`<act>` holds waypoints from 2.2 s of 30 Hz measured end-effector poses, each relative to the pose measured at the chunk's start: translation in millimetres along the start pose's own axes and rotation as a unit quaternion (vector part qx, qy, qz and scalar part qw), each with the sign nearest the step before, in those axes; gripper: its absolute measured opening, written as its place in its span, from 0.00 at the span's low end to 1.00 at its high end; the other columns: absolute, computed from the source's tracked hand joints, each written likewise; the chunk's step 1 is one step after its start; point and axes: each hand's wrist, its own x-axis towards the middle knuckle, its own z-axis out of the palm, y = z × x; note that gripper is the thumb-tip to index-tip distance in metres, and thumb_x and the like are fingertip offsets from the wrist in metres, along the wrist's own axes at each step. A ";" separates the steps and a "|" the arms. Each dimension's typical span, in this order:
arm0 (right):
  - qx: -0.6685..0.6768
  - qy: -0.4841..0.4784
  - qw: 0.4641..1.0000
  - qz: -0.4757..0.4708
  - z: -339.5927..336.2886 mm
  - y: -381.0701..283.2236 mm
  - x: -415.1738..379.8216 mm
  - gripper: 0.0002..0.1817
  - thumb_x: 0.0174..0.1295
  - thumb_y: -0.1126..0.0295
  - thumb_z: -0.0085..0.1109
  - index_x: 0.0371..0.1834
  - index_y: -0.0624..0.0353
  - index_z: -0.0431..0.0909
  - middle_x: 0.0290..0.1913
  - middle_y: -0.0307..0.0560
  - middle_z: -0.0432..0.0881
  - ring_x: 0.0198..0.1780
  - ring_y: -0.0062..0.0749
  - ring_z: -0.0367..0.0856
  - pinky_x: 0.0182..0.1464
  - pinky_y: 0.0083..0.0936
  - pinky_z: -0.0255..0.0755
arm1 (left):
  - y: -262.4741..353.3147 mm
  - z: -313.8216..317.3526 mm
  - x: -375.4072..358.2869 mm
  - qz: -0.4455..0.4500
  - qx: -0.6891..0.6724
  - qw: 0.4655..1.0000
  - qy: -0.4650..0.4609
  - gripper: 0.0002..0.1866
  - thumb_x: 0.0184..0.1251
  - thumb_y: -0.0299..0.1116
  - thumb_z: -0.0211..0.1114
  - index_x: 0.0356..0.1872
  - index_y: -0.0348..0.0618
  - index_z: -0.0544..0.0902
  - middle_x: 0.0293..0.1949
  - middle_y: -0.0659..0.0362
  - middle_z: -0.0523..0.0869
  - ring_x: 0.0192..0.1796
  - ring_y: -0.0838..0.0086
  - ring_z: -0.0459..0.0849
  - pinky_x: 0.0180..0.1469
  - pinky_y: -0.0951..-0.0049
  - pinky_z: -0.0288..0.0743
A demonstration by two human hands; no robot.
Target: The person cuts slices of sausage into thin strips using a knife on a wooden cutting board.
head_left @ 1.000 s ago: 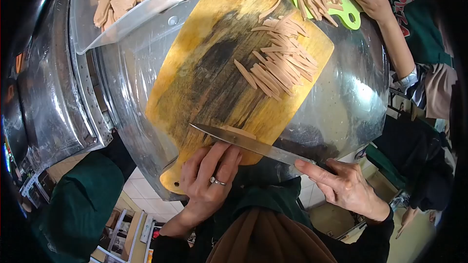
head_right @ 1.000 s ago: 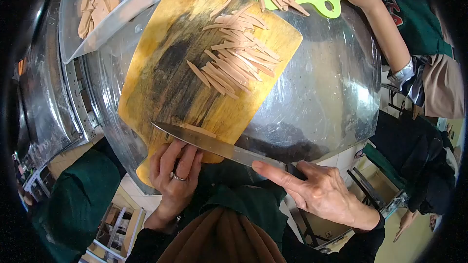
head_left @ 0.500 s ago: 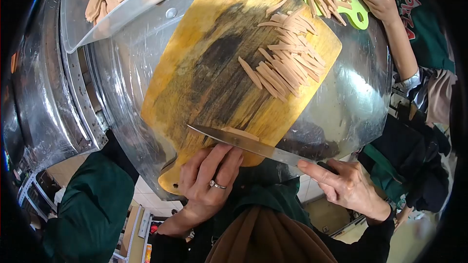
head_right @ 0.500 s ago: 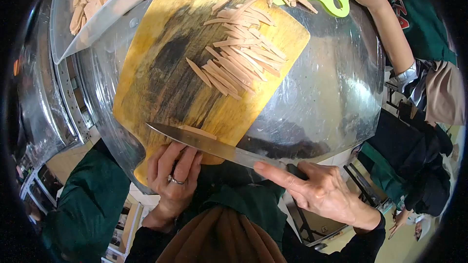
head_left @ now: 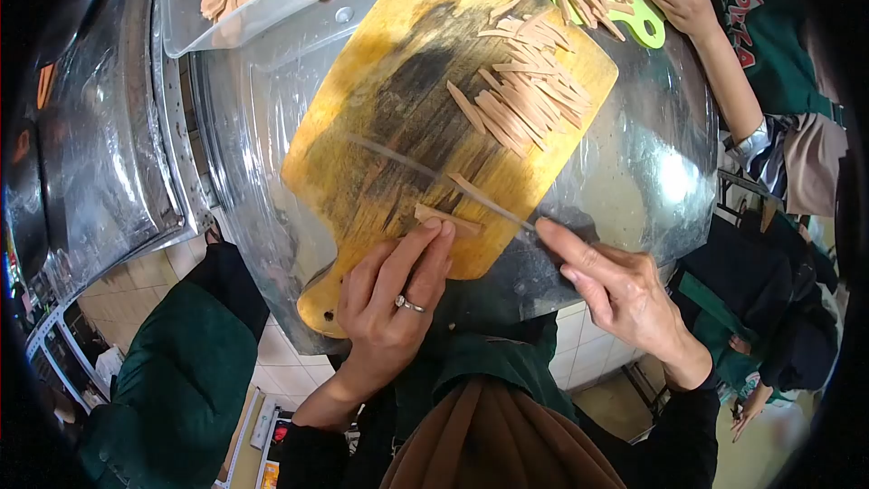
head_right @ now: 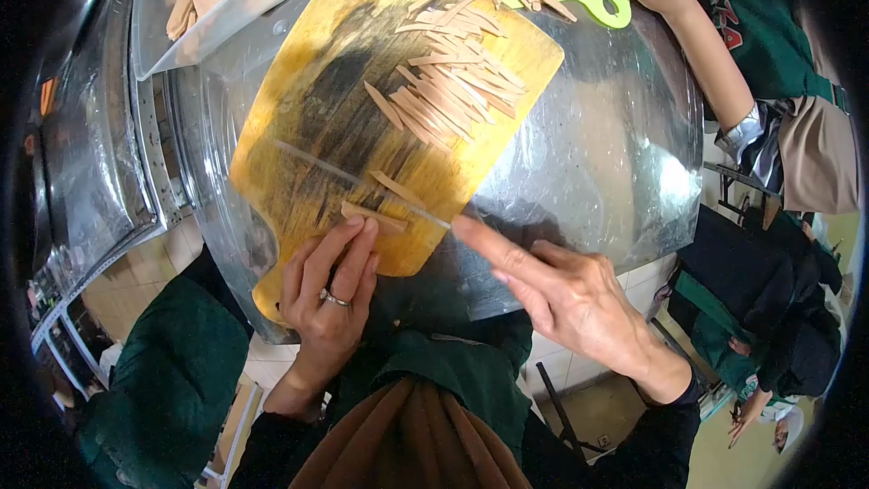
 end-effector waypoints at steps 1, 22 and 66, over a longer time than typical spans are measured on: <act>-0.006 -0.015 1.000 -0.001 -1.6 -1.1 -3.5 0.30 0.67 0.78 0.66 0.74 0.48 0.77 0.30 0.49 0.85 0.24 0.39 0.80 0.30 0.35 0.78 | -0.3 0.5 -0.5 0.001 0.002 1.000 0.002 0.24 0.58 0.27 0.78 0.58 0.49 0.90 0.56 0.68 0.89 0.48 0.71 0.85 0.47 0.74 0.76; -0.042 -0.043 0.998 -0.023 13.9 -2.4 11.7 0.38 0.67 0.75 0.65 0.81 0.36 0.68 0.20 0.49 0.76 0.22 0.35 0.80 0.22 0.37 0.78 | -1.4 0.1 -1.9 0.003 -0.010 1.000 0.005 0.21 0.58 0.27 0.77 0.56 0.48 0.91 0.55 0.66 0.89 0.48 0.71 0.87 0.46 0.73 0.77; -0.009 0.034 0.998 -0.057 15.8 -5.0 4.3 0.34 0.72 0.75 0.61 0.81 0.39 0.69 0.27 0.53 0.83 0.24 0.46 0.83 0.31 0.43 0.76 | -1.0 6.6 -1.0 -0.023 -0.116 0.988 0.103 0.15 0.60 0.19 0.75 0.49 0.41 0.90 0.51 0.58 0.90 0.47 0.63 0.90 0.52 0.68 0.83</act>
